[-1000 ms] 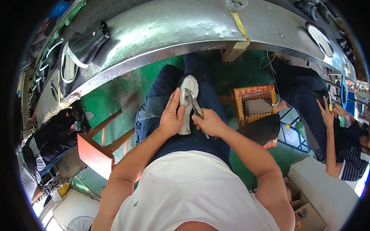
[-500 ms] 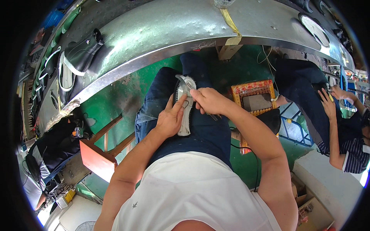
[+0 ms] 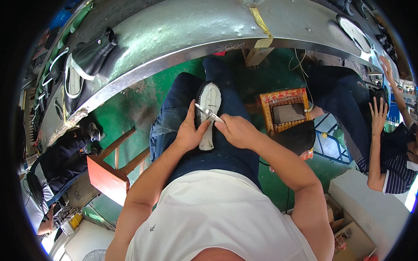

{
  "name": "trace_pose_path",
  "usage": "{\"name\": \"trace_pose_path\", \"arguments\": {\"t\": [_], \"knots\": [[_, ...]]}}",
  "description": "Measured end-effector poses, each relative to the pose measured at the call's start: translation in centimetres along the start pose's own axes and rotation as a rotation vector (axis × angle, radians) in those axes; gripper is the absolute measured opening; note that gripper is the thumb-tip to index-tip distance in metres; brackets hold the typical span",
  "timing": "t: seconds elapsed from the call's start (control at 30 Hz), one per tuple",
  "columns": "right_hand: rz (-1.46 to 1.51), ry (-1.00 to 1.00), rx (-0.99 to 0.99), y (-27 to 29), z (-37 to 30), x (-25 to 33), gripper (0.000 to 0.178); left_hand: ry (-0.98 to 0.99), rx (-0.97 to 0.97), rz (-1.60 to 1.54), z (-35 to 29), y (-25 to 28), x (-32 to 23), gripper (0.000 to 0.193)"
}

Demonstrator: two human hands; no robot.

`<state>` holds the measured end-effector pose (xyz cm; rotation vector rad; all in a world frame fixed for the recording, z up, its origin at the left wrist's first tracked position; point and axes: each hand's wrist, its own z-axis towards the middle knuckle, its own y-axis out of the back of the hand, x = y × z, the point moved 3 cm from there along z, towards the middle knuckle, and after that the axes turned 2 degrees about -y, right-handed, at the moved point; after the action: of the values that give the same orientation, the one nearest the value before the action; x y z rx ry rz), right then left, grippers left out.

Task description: Pulling leather shoe uppers over lasts and hammering them onto soles on a production line.

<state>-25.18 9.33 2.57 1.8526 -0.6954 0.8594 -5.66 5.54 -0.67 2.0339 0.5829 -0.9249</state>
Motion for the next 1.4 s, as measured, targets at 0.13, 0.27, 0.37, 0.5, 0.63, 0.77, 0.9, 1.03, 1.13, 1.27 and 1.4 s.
{"name": "trace_pose_path", "arguments": {"t": [0.13,0.27,0.37,0.5,0.63,0.77,0.9,1.03,1.13,1.27,1.4], "knots": [[-0.101,-0.215,0.136,0.0,-0.4,-0.7,0.045,-0.163,0.090,-0.151,-0.1,0.5,1.5,0.111],[-0.148,-0.091,0.073,-0.8,-1.3,-0.6,0.042,-0.147,0.224,-0.216,0.0,1.1,0.7,0.119],[-0.042,-0.129,0.118,-0.9,-1.4,-0.4,0.046,-0.274,0.168,-0.305,0.1,0.5,2.4,0.117],[0.419,-0.188,-0.019,-0.9,-1.8,-3.1,0.045,-0.207,0.188,-0.722,0.4,2.8,2.0,0.101],[0.594,-0.291,-0.027,-1.3,-2.5,-6.2,0.048,-0.131,0.144,-1.080,-2.0,10.1,-4.1,0.095],[0.650,-0.341,0.014,-1.7,-1.3,-7.4,0.049,-0.295,-0.041,-0.888,0.7,20.4,-12.7,0.097],[0.715,-0.359,0.048,-1.6,0.1,-7.5,0.049,-0.581,-0.151,-0.161,11.4,28.3,-22.3,0.091],[0.727,-0.356,0.063,-1.3,0.4,-7.0,0.048,-0.597,-0.473,1.138,21.1,27.5,-28.6,0.081],[0.711,-0.370,0.086,-1.3,1.0,-6.7,0.047,-0.547,-0.493,1.701,27.9,25.2,-25.5,0.065],[0.762,-0.408,0.137,-1.3,1.1,-6.7,0.050,-0.455,-0.422,1.481,31.6,23.6,-21.1,0.061],[0.768,-0.375,0.156,-0.6,1.2,-7.0,0.046,-0.684,-0.273,1.306,26.7,23.5,-21.7,0.044]]}}
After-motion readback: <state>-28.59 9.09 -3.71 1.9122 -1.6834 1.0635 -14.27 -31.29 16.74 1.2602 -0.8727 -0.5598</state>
